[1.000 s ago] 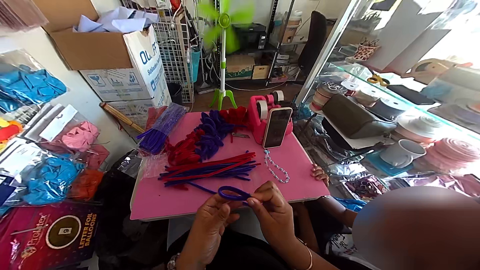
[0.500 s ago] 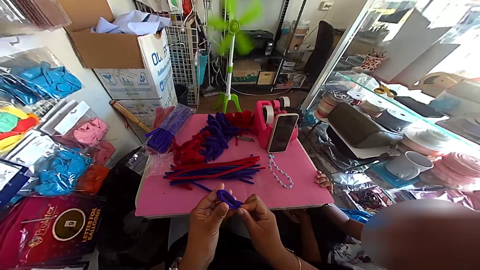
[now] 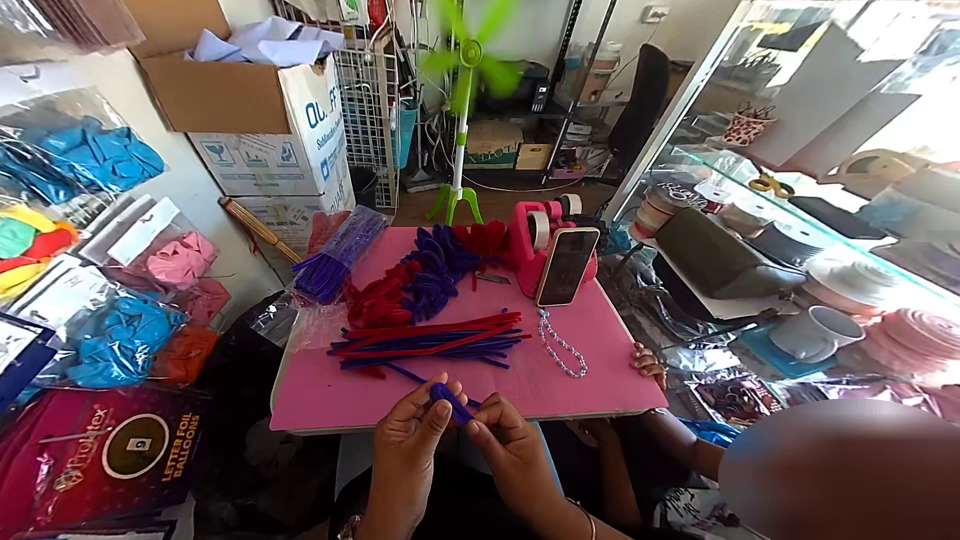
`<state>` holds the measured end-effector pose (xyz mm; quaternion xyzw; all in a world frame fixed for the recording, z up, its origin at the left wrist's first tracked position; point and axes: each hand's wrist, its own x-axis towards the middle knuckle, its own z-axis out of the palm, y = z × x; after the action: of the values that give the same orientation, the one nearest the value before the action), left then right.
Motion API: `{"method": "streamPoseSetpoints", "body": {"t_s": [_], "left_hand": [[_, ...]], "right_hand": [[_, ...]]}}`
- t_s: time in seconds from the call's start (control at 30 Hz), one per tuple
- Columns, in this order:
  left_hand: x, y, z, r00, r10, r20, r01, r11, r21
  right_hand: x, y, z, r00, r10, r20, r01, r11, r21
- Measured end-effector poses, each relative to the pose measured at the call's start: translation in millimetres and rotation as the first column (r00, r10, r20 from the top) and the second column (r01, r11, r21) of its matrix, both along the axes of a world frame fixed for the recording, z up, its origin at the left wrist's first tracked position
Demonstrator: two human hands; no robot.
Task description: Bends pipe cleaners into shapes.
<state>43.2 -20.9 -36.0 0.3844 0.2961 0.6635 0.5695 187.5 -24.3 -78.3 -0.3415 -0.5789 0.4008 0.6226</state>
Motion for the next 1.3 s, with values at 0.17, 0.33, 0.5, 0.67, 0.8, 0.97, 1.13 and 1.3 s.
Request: {"method": "streamPoseSetpoints", "body": {"t_s": [0.17,0.33,0.5,0.67,0.8,0.97,1.13,1.3], "left_hand": [[-1,-1,2,0.999,0.008,0.031,-0.008,1.0,-0.022],[-2,-1,2,0.998,0.024,0.05,-0.022,0.999,-0.039],[-20,5,2,0.998,0.065,-0.014,-0.066,0.998,-0.014],[-68,12,11,0.963,0.266,-0.044,-0.267,0.963,-0.028],[-84,13,9,0.947,0.305,-0.104,-0.318,0.933,-0.166],[-79,30,-16,0.951,0.156,-0.267,-0.236,0.924,-0.301],[-70,51,-28,0.936,0.14,-0.323,-0.242,0.922,-0.302],[-78,69,-24,0.9,0.175,-0.399,-0.277,0.937,-0.214]], "right_hand": [[-1,1,-1,0.999,0.028,-0.015,-0.028,1.0,-0.004],[-2,1,-2,0.997,0.058,-0.04,-0.059,0.998,-0.014],[4,12,5,0.976,0.13,0.173,-0.135,0.991,0.016],[3,44,-3,0.613,-0.262,0.745,0.041,0.953,0.301],[-9,62,-14,0.448,-0.303,0.841,0.087,0.951,0.297],[-2,60,10,0.344,-0.257,0.903,0.104,0.966,0.235],[35,45,63,0.422,0.091,0.902,0.106,0.983,-0.148],[69,34,61,0.669,-0.153,0.727,0.132,0.987,0.086]]}}
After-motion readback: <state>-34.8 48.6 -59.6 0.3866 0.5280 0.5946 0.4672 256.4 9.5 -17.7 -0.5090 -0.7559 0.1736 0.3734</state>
